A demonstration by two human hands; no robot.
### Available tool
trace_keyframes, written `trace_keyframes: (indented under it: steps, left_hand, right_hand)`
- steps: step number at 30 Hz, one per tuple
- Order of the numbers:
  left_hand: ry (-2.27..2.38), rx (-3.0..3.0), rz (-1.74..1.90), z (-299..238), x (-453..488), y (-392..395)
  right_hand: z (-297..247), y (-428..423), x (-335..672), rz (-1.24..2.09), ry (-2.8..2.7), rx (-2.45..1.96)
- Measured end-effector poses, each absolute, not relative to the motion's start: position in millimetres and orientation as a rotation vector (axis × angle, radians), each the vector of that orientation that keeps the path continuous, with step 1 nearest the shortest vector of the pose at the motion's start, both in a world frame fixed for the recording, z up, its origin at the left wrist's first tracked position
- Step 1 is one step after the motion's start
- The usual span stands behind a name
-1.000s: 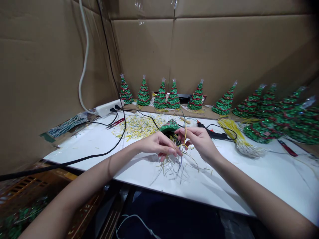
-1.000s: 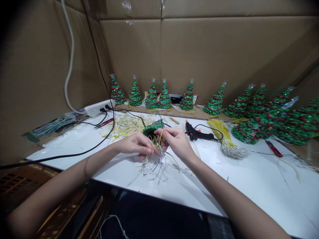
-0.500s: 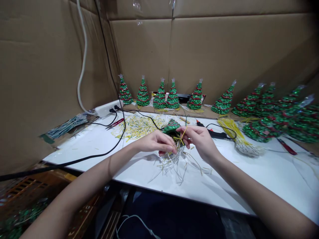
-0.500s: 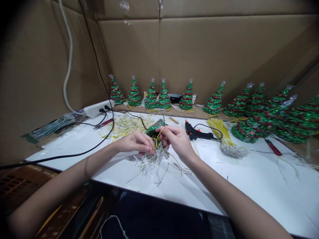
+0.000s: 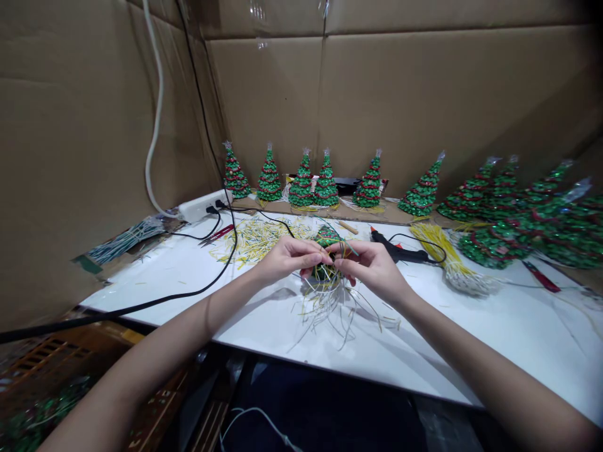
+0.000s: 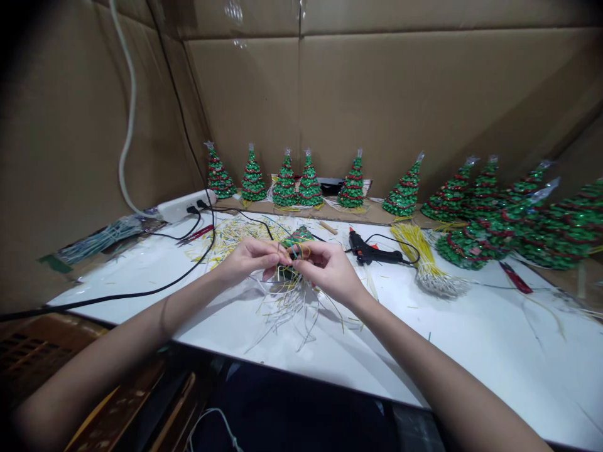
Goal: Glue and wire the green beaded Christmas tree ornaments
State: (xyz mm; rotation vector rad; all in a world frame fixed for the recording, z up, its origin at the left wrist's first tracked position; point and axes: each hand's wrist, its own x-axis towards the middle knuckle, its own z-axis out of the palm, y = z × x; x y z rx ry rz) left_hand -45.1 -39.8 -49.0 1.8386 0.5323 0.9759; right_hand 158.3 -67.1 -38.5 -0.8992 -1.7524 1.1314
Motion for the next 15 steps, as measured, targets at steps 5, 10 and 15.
trace_keyframes:
  steps: [5,10,15]
  left_hand:
    - [0.589,1.816,1.069,-47.3,-43.0,-42.5]
    - [0.593,1.802,1.116,-47.8,-41.2,-43.7]
    - [0.649,1.699,1.131,-50.0,-41.7,-41.2]
  right_hand:
    - [-44.3,-65.6,155.4,0.995,-1.868,-0.908]
    - [-46.1,-65.1,153.7,1.093,-1.838,-0.827]
    - [-47.8,-66.7,153.3,1.134,-1.871,-0.906]
